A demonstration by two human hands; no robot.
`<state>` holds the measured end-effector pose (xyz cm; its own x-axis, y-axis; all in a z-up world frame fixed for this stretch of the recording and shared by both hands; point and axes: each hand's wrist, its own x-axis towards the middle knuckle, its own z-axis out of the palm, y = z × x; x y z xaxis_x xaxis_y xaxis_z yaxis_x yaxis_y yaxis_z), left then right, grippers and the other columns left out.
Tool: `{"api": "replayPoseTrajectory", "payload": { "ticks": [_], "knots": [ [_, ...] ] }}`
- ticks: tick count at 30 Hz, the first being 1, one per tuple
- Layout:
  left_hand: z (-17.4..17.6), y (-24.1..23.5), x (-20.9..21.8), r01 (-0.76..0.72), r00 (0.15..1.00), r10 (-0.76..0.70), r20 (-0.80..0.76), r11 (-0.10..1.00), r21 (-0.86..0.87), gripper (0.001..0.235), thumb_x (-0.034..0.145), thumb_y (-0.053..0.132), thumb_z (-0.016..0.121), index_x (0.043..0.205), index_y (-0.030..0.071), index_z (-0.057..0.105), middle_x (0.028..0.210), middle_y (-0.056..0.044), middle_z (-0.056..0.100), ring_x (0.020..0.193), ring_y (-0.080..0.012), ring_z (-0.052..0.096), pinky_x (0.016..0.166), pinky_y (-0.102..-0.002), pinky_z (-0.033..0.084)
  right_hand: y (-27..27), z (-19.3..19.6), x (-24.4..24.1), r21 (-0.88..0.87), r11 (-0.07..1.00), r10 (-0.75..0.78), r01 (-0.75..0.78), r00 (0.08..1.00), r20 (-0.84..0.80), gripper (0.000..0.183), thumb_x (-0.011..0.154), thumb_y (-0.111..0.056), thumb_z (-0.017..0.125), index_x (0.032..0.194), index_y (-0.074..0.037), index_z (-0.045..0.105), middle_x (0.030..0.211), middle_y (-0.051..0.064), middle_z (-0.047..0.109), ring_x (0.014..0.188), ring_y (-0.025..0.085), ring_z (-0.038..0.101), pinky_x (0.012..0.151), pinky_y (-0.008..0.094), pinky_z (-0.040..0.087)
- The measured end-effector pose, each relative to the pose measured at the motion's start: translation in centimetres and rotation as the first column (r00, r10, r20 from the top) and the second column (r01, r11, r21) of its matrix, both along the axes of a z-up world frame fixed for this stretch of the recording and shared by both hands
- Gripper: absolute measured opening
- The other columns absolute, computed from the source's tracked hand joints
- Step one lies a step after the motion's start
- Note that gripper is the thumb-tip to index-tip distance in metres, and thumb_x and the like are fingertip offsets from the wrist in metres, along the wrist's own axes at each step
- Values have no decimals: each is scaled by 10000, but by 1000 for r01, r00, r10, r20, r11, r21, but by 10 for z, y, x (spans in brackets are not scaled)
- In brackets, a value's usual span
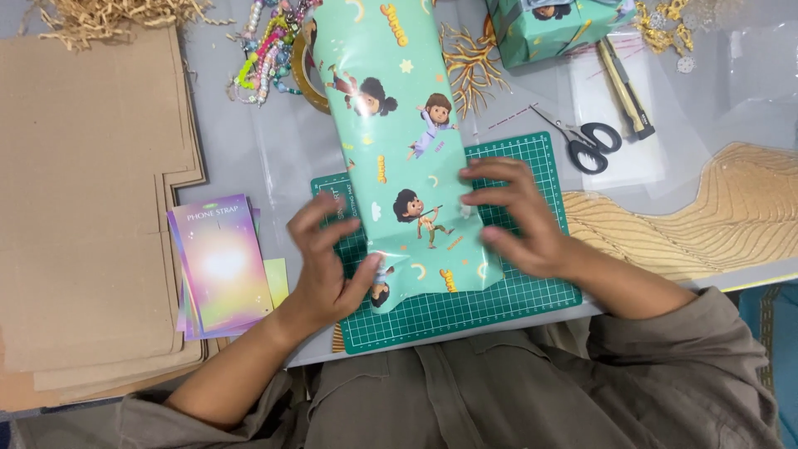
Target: The person wraps a small cardboard box with light green wrapping paper featuring cartoon characters. They fold the paper around the box, secure the seams with clear tape, and fold the ends neatly to complete the wrapping.
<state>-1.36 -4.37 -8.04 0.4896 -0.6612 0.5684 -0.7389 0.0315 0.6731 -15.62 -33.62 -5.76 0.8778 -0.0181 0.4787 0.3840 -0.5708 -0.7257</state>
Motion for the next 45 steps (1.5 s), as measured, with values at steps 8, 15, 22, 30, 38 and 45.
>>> {"api": "replayPoseTrajectory", "payload": {
  "ticks": [8,15,22,30,38,45],
  "knots": [
    [-37,12,9,179,873,-178,453,983,40,505,1030,556,459,717,190,608,676,-14,542,641,-246,560,767,-495,555,-23,2,-13,-517,835,354,-188,903,243,727,872,-857,689,810,-134,647,816,98,642,786,317,646,852,560,560],
    [-15,5,15,251,932,-206,298,961,-120,419,1048,307,494,694,133,635,634,-54,563,591,-274,593,771,-511,613,5,-9,-25,-732,666,303,145,844,442,248,1107,-365,549,1019,-171,675,967,54,638,830,228,655,777,454,640],
    [-27,-7,9,199,964,-164,210,967,-161,208,1003,172,651,856,36,710,792,-138,668,733,-376,700,792,-563,617,8,-49,-43,-439,890,122,124,862,491,343,1080,-418,572,1150,-117,720,978,152,650,773,311,685,658,505,649],
    [-20,-7,-6,98,690,16,724,988,-116,53,1035,147,707,1011,143,660,1217,-14,615,1212,-224,604,1037,-465,633,9,-31,-41,-533,822,123,199,853,507,229,1044,-364,618,1135,-166,690,977,106,567,806,292,597,656,457,610],
    [26,-22,13,215,904,-243,352,970,117,442,1097,275,554,1500,98,528,1658,-124,540,1556,-390,485,1353,-598,157,27,-8,-40,-504,817,86,281,804,588,130,1017,-128,697,901,-134,756,963,71,707,836,252,733,647,446,649],
    [23,-19,25,174,851,-289,438,943,284,449,1134,389,553,1521,164,591,1654,-10,567,1556,-298,476,1330,-627,175,9,-25,-67,-432,862,-71,267,906,418,334,892,-275,839,1155,-134,690,1147,115,636,1030,316,648,833,518,599]
  ]
}}
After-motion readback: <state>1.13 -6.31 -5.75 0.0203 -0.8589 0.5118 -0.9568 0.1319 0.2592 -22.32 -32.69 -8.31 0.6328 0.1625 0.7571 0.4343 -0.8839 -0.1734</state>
